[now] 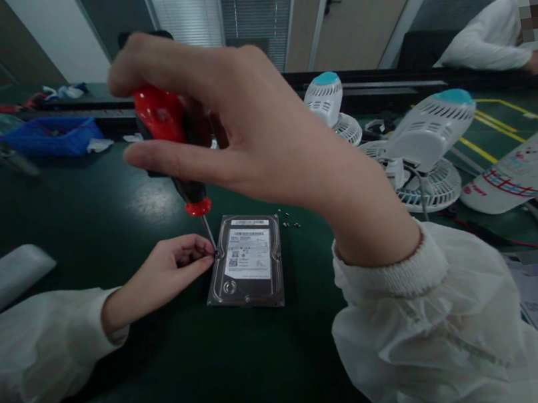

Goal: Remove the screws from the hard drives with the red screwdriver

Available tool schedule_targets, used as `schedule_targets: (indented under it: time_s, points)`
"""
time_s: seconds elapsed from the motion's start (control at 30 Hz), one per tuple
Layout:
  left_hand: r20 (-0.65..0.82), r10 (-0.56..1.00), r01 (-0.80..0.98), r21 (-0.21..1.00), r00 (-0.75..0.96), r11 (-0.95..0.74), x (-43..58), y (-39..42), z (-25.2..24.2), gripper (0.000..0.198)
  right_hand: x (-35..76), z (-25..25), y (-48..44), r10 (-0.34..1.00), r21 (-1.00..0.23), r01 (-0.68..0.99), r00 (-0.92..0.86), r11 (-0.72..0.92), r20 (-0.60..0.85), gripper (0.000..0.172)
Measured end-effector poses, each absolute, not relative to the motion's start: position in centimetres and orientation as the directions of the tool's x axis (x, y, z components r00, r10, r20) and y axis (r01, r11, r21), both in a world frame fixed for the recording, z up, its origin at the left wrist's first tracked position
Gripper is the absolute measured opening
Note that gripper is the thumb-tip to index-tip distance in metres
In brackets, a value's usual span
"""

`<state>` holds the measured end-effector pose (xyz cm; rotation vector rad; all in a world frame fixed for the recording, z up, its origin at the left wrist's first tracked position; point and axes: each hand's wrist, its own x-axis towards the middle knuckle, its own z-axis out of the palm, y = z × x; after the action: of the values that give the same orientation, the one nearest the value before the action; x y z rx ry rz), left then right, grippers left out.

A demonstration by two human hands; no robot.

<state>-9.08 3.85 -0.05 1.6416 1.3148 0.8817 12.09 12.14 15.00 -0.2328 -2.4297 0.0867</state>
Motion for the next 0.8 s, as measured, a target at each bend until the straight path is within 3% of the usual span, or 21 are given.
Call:
schedule_targets:
  time_s: [0.2,0.43,0.6,0.73,0.8]
  points:
    - [0.015,0.98,0.383,0.919,0.201,-0.092,-8.96,3.84,0.01,0.011,12.03,14.75,12.18,0.163,-0.224,0.023,-0.758,0.974,0.631,0.05]
    - [0.026,0.978,0.377,0.92,0.207,-0.105,-8.99,3.84,-0.19,0.01,12.0,14.79,12.71,0.129,-0.131,0.055,-0.736,0.99,0.665,0.046]
    - [0.028,0.977,0.372,0.922,0.213,-0.108,-9.05,3.78,-0.29,0.011,12.03,14.68,12.64,0.16,-0.158,0.071,-0.721,0.985,0.674,0.045]
    - [0.027,0.977,0.368,0.924,0.211,-0.105,-9.03,3.77,-0.33,0.011,11.85,14.64,12.94,0.132,-0.067,0.121,-0.691,0.99,0.711,0.047]
    - [0.027,0.978,0.371,0.923,0.207,-0.104,-8.98,3.79,-0.28,0.012,11.92,14.72,12.81,0.168,-0.102,0.135,-0.705,0.985,0.689,0.047]
